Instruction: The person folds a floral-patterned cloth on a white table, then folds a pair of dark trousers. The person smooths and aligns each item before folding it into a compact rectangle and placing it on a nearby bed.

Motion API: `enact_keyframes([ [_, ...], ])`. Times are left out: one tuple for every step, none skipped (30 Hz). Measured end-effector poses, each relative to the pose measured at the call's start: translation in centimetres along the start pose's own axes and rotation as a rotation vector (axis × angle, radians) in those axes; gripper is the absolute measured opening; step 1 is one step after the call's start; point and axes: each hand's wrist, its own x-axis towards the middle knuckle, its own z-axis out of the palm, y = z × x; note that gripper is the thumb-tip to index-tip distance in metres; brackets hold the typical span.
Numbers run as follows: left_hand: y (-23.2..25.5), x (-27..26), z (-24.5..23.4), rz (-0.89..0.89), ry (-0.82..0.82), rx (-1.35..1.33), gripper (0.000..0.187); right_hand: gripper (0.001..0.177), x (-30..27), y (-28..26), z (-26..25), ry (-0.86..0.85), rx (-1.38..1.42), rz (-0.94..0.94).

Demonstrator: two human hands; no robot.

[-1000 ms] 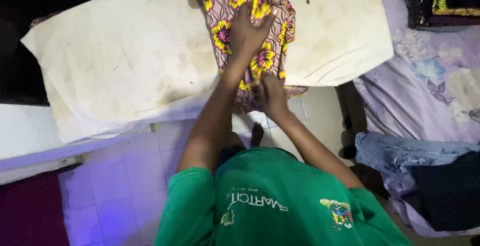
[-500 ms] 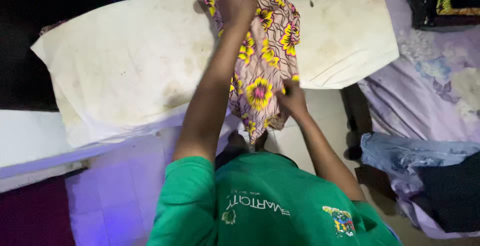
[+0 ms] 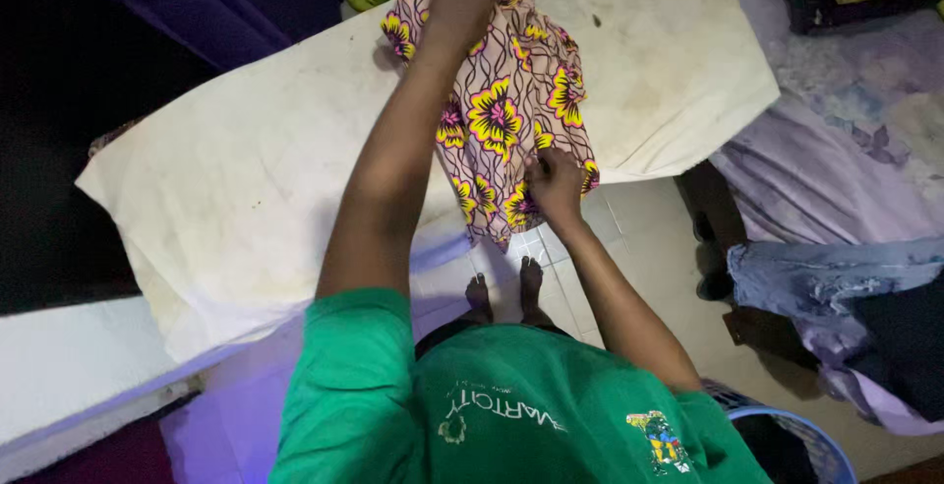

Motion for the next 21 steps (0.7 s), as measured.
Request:
enact_keyframes([
  [-0.7, -0.1, 0.3, -0.004, -0.02, 0.007, 0.01, 0.021, -0.2, 1.3, 0.5, -0.003, -0.056, -0.025],
  [-1.5, -0.3, 0.5, 0.033, 0.032, 0.009, 0.009, 0.02, -0.3, 2.5, 0.6, -0.057, 0.252, 0.079],
  [-2.3, -0.3, 0.7, 0.07, 0.085, 0.011, 0.009, 0.018, -0.5, 3.6, 0.4, -0.111, 0.56, 0.18],
  [-3.0, -0.5, 0.8, 0.102, 0.134, 0.014, 0.009, 0.017, -0.6, 4.2, 0.2, -0.168, 0.87, 0.281],
  [-3.5, -0.3, 1.1, 0.046, 0.109, -0.093, 0.011, 0.017, -0.5, 4.6, -0.4, -0.202, 1.01, 0.358],
  [-3.6, 0.2, 1.3, -0.01, 0.085, -0.2, 0.015, 0.021, -0.3, 4.9, -1.3, -0.232, 1.149, 0.436],
  [-3.6, 0.6, 1.5, -0.065, 0.06, -0.307, 0.019, 0.027, -0.1, 4.9, -2.4, -0.263, 1.288, 0.514],
  [-3.2, 1.2, 1.7, -0.111, 0.063, -0.371, 0.022, 0.027, 0.2, 4.6, -3.2, -0.285, 1.338, 0.548],
  [-2.4, 2.0, 2.1, -0.158, 0.066, -0.435, 0.024, 0.028, 0.5, 4.1, -3.9, -0.307, 1.389, 0.581],
  [-1.4, 2.8, 2.3, -0.203, 0.071, -0.499, 0.027, 0.028, 0.8, 3.7, -4.5, -0.328, 1.439, 0.612],
  [-0.4, 3.4, 2.4, -0.201, 0.112, -0.535, 0.027, 0.028, 1.0, 3.3, -4.9, -0.333, 1.42, 0.617],
  [0.5, 4.0, 2.4, -0.199, 0.153, -0.569, 0.027, 0.029, 1.2, 3.2, -5.3, -0.339, 1.403, 0.62],
  [1.0, 4.6, 2.2, -0.196, 0.194, -0.604, 0.028, 0.029, 1.4, 3.3, -5.6, -0.344, 1.386, 0.623],
  [1.2, 5.1, 2.0, -0.174, 0.19, -0.596, 0.027, 0.027, 1.3, 3.6, -5.6, -0.337, 1.361, 0.609],
  [1.3, 5.6, 1.7, -0.152, 0.186, -0.588, 0.026, 0.025, 1.2, 4.1, -5.6, -0.33, 1.335, 0.595],
  [1.3, 6.1, 1.4, -0.131, 0.183, -0.581, 0.026, 0.025, 1.1, 4.8, -5.7, -0.324, 1.307, 0.58],
  [1.3, 6.7, 1.1, -0.094, 0.116, -0.495, 0.029, 0.024, 1.0, 5.6, -5.7, -0.281, 1.103, 0.579],
  [1.1, 7.0, 0.9, -0.06, 0.048, -0.408, 0.032, 0.031, 0.9, 6.2, -5.6, -0.243, 0.899, 0.577],
  [1.2, 7.0, 0.7, -0.026, -0.019, -0.32, 0.037, 0.042, 0.7, 6.7, -5.6, -0.206, 0.694, 0.572],
  [1.1, 7.1, 0.5, 0.013, 0.022, -0.297, 0.037, 0.038, 0.7, 6.7, -5.4, -0.112, 0.386, 0.412],
  [1.2, 7.2, 0.4, 0.051, 0.064, -0.275, 0.036, 0.035, 0.8, 6.6, -5.4, -0.02, 0.081, 0.245],
])
